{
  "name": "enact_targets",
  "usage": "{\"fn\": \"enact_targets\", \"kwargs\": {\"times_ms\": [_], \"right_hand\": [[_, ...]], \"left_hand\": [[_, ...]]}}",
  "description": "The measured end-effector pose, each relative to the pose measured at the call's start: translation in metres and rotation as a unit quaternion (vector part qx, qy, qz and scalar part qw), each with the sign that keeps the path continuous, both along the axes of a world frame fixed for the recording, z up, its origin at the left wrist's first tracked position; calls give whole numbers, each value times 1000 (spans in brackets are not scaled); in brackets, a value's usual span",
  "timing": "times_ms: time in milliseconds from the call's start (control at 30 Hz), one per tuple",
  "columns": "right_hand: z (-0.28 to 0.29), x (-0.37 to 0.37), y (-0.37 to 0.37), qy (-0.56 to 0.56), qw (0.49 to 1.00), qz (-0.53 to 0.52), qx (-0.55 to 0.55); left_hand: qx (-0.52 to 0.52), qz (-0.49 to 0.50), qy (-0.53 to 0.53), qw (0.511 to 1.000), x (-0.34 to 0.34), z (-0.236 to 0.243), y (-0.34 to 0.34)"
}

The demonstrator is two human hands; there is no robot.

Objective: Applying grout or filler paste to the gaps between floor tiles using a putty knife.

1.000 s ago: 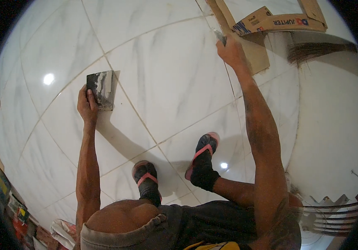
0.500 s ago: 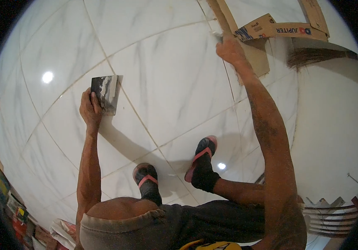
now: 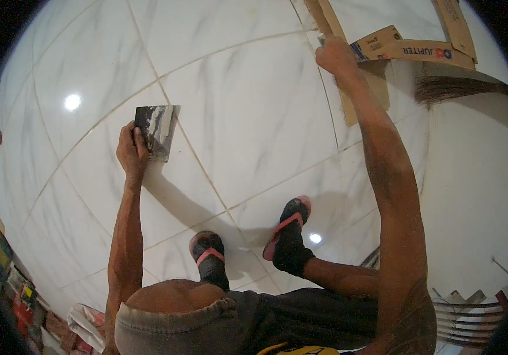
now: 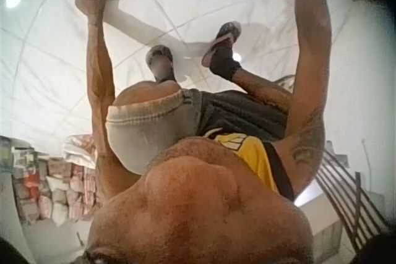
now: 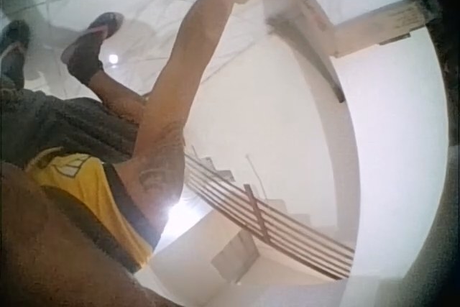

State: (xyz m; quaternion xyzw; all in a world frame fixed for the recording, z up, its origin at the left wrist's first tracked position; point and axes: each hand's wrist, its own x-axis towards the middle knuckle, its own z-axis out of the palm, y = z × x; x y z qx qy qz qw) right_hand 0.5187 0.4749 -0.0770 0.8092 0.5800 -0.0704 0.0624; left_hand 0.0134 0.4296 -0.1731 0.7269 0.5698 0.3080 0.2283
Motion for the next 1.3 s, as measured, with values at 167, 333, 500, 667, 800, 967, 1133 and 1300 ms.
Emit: {"fn": "enact_targets", "kwargs": {"times_ms": [167,333,500,667,800,967,1133,1300], "right_hand": [[-50,-54,7,-147,978,134,-61],[9,27,6,17,995,54,-81],[-8,29,4,10,988,146,-42],[-34,19,-45,-36,987,158,20],[-29,15,-127,12,979,202,-9],[11,-2,-121,71,991,105,-51],[-36,-19,-84,-35,998,-1,-46],[-19,-25,-65,18,986,162,13]], "left_hand": [[-1,14,5,1000,-3,-7,-4],[-6,7,1,1000,-2,-2,-1],[11,1,-2,1000,2,-8,-1],[-6,6,6,1000,-1,-9,0],[5,-3,6,1000,-2,-9,1],[-22,-1,-15,1000,-8,-2,-2],[18,-3,-14,1000,6,-2,-3],[50,-2,-2,999,-1,-8,-2]]}}
